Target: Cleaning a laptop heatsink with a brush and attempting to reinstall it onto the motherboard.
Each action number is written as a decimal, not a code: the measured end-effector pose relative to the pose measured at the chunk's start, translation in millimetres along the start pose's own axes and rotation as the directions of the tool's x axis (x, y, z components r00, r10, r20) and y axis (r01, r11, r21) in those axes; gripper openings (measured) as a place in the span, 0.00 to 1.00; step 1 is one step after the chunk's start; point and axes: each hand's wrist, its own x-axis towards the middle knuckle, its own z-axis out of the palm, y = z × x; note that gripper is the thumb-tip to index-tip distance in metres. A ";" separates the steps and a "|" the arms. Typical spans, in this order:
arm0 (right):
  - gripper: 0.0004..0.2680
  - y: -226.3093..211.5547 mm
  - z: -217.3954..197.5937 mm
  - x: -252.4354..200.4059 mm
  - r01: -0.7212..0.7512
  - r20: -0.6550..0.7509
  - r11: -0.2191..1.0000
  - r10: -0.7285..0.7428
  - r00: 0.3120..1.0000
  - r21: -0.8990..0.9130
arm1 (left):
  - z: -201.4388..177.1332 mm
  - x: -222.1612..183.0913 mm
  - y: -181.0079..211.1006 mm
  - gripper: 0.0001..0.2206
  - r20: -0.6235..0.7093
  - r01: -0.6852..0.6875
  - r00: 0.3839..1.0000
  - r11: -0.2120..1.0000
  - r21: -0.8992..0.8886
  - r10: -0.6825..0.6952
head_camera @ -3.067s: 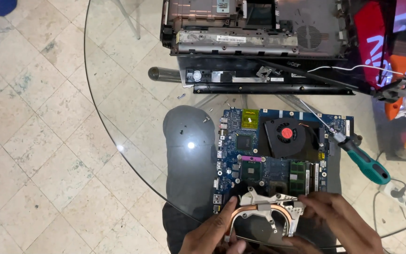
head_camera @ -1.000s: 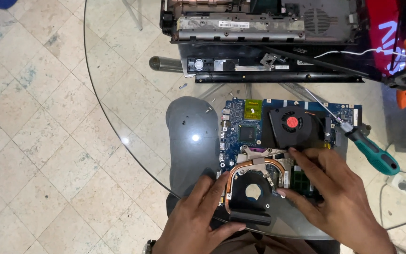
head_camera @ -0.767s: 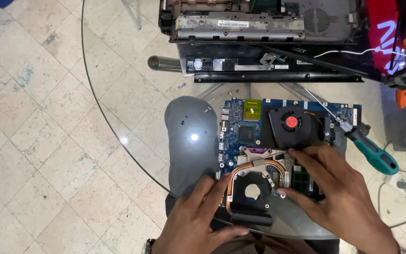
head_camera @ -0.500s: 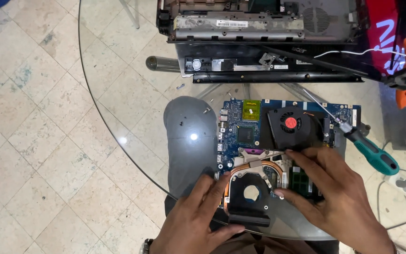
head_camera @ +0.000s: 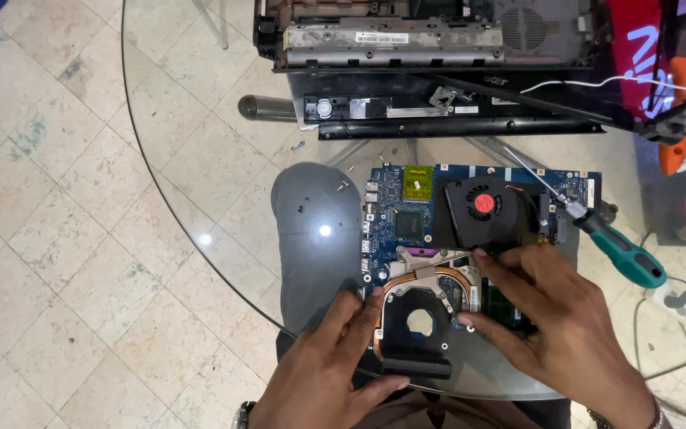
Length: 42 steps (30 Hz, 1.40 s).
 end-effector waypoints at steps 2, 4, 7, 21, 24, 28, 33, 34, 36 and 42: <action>0.27 -0.4 0.2 -0.1 0.006 -0.014 1.000 -0.006 1.000 0.003 | 0.8 -0.1 -0.9 0.44 -0.024 -0.025 0.999 1.000 0.015 0.025; 0.27 0.8 0.4 -0.8 0.015 -0.026 1.000 -0.015 1.000 0.008 | 2.8 -0.3 -3.1 0.43 -0.051 -0.046 0.998 0.998 0.030 0.048; 0.30 1.0 -0.8 -5.6 0.002 -0.008 0.998 -0.002 1.000 0.058 | 4.8 -4.3 -3.5 0.44 -0.072 -0.068 0.995 0.998 0.015 0.069; 0.15 -3.5 -0.9 -14.4 -0.008 -0.143 1.000 0.011 0.990 0.018 | -30.8 12.7 -0.3 0.41 -0.137 -0.404 0.898 0.907 0.123 0.418; 0.15 -1.0 -1.2 -18.1 -0.058 -0.099 0.998 0.060 0.993 0.022 | -31.5 21.4 -6.3 0.42 -0.166 -0.448 0.875 0.890 0.080 0.455; 0.15 2.4 -3.6 -15.1 -0.038 -0.113 0.999 0.040 0.993 0.022 | -26.6 20.7 -5.6 0.41 -0.180 -0.439 0.878 0.896 0.071 0.444; 0.13 3.8 -12.0 -5.5 0.035 -0.119 0.999 -0.031 0.992 0.035 | -22.2 21.9 -3.2 0.39 -0.212 -0.421 0.880 0.905 0.065 0.424; 0.13 3.9 -14.4 -6.1 0.028 -0.124 0.999 -0.025 0.992 0.022 | -21.7 22.9 -3.9 0.39 -0.211 -0.434 0.874 0.899 0.063 0.437; 0.12 4.3 -18.5 -5.6 0.051 -0.081 0.997 -0.046 0.996 0.064 | -21.2 23.5 -5.3 0.40 -0.191 -0.411 0.890 0.910 0.058 0.415; 0.10 26.7 -34.8 11.7 0.024 -0.191 0.986 -0.055 0.980 -0.165 | -34.7 23.9 9.7 0.42 -0.257 -0.417 0.880 0.909 -0.010 0.400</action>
